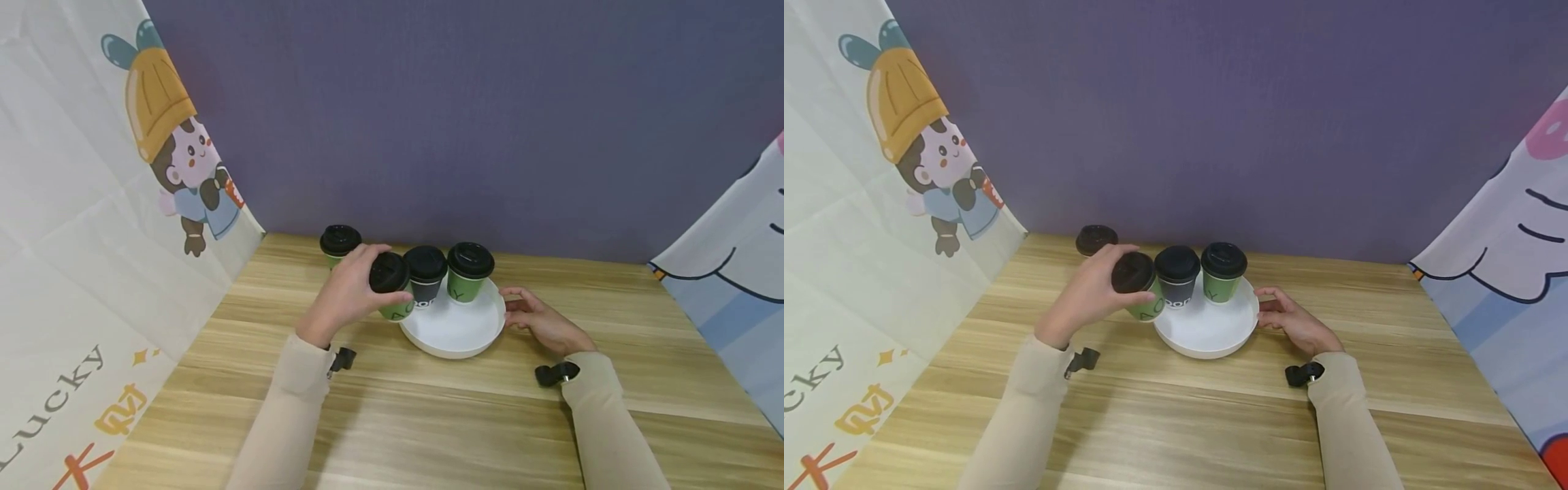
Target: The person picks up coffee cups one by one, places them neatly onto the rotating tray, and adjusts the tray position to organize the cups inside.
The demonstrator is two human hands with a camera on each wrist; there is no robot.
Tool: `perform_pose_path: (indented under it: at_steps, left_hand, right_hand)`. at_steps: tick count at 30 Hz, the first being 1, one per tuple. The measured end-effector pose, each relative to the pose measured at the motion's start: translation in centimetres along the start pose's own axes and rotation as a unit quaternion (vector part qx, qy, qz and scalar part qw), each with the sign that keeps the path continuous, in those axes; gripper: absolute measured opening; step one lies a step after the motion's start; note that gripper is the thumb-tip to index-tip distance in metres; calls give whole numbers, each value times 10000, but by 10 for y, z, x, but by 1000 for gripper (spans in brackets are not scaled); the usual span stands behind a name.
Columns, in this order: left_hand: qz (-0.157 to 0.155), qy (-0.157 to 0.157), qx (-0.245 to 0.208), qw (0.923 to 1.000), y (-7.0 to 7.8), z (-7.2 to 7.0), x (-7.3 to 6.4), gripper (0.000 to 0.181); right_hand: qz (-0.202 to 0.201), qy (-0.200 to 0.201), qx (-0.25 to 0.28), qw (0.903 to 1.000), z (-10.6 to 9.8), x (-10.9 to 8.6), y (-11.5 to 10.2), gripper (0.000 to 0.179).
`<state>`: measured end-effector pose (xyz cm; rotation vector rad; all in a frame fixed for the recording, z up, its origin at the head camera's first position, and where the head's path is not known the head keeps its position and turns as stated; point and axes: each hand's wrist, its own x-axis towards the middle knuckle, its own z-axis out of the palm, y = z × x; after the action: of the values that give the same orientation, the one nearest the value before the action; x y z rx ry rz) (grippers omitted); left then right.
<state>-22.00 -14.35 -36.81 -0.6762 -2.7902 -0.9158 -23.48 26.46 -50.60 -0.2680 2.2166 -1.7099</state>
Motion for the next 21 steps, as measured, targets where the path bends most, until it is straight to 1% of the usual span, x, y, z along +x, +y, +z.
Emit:
perform_pose_path:
  at_steps: [3, 10, 15, 21]
  left_hand:
    - [-1, -27, -6, 10000, 1, 2, 0, 94]
    - [102, 4, -5, 9999, 4, 9, 2, 93]
    - [68, -107, -19, 9999, 7, 14, 3, 93]
    - [69, -228, 84, 9997, 10, 20, 4, 96]
  right_hand:
    - [-13, -75, -45, 10000, 1, 1, -1, 64]
    - [-97, -166, -89, 9998, 0, 1, -2, 69]
    - [-75, -196, -117, 9997, 0, 0, -3, 72]
    - [-11, -200, -115, 9997, 2, 0, -3, 72]
